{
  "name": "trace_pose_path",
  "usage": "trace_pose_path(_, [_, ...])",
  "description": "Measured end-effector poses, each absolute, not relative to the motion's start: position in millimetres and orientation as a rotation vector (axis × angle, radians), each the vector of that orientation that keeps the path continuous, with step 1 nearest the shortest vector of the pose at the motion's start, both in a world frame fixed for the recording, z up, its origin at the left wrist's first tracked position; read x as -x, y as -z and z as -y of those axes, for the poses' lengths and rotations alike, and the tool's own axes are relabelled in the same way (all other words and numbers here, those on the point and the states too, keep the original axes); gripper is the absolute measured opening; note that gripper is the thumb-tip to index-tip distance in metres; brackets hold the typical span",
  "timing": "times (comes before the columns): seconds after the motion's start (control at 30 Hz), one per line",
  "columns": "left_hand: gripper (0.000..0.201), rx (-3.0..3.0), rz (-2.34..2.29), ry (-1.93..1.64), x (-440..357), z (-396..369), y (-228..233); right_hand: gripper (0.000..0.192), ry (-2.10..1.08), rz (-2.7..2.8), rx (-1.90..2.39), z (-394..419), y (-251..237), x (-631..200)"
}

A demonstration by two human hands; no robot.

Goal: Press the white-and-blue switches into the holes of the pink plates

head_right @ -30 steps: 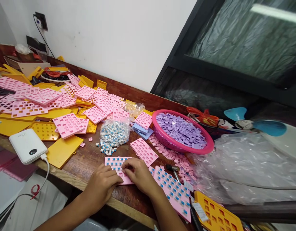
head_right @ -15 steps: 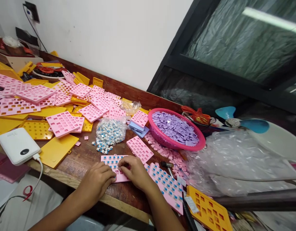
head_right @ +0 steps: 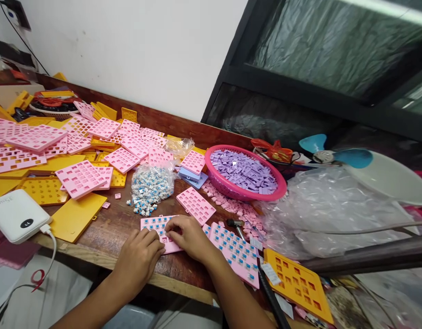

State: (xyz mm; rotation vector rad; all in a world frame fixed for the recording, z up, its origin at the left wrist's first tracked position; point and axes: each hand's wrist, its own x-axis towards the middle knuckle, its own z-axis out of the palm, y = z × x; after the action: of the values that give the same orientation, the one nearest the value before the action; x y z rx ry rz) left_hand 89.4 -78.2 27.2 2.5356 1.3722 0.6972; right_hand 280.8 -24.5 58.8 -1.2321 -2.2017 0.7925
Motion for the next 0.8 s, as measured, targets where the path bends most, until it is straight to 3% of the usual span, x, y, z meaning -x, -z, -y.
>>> trace_pose_path(0.23, [0.013,-2.374,-1.274,-0.816,-58.5,55.8,-43.2,0.012,-0.827,2.182,1.264,24.1,-59.6,-280.4])
trace_pose_path(0.4, [0.026,-2.309,-1.635,-0.819,-15.8,20.6,-41.6,0.011,-0.684,2.136,1.299,26.8,-65.0,-268.3])
trace_pose_path(0.53, [0.037,-2.337,-1.538,-0.671,-10.7,14.7,-30.3,0.014,-0.505,2.210,1.308,13.5,-70.3,-237.0])
trace_pose_path(0.7, [0.020,-2.210,-1.565,-0.666,-12.1,16.2,-23.7,0.010,-0.315,2.344,1.413,-20.5,-64.0,-192.0])
trace_pose_path(0.8, [0.011,-2.199,-1.582,-0.676,-8.1,16.2,-24.1,0.003,-0.371,2.408,1.413,-34.9,-57.8,-180.2])
